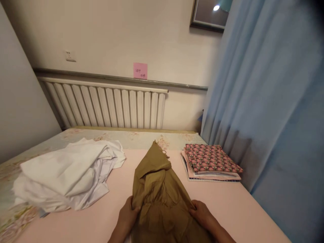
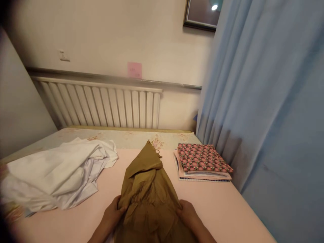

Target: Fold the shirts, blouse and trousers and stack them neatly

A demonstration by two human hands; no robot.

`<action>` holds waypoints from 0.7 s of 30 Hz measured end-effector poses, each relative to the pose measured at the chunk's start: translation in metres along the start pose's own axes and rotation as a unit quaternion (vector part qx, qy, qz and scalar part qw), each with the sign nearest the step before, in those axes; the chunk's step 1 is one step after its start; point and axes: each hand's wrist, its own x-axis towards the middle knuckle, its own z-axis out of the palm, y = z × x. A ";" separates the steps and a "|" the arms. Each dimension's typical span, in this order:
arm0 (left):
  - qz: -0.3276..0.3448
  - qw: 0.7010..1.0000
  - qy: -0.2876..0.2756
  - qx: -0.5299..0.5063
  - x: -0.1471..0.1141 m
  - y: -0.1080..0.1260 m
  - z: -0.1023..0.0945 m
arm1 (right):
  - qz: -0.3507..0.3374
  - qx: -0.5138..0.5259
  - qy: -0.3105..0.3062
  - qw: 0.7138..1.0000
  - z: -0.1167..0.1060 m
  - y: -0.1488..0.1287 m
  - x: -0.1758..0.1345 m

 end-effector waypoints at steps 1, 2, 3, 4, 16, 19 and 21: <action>0.004 1.000 -0.008 -0.002 -0.001 -0.002 -0.001 | -0.009 0.016 -0.015 1.000 0.001 -0.001 -0.009; 0.013 1.000 -0.014 -0.005 -0.001 -0.004 -0.002 | -0.019 0.029 -0.039 0.999 0.001 -0.002 -0.018; 0.024 1.000 -0.016 -0.011 0.000 -0.006 -0.004 | -0.027 0.036 -0.067 0.997 0.001 -0.002 -0.027; 0.034 0.999 -0.017 -0.020 0.001 -0.010 -0.006 | -0.034 0.033 -0.093 0.995 -0.002 -0.002 -0.034; 0.061 0.963 -0.071 -0.254 0.023 -0.042 0.003 | 0.097 0.126 0.063 0.985 -0.009 -0.077 0.091; 0.044 0.953 -0.095 -0.284 0.025 -0.041 0.002 | 0.077 0.109 0.083 0.988 0.002 -0.105 0.123; 0.031 0.955 -0.103 -0.278 0.026 -0.039 0.000 | 0.048 0.093 0.098 0.990 0.002 -0.124 0.144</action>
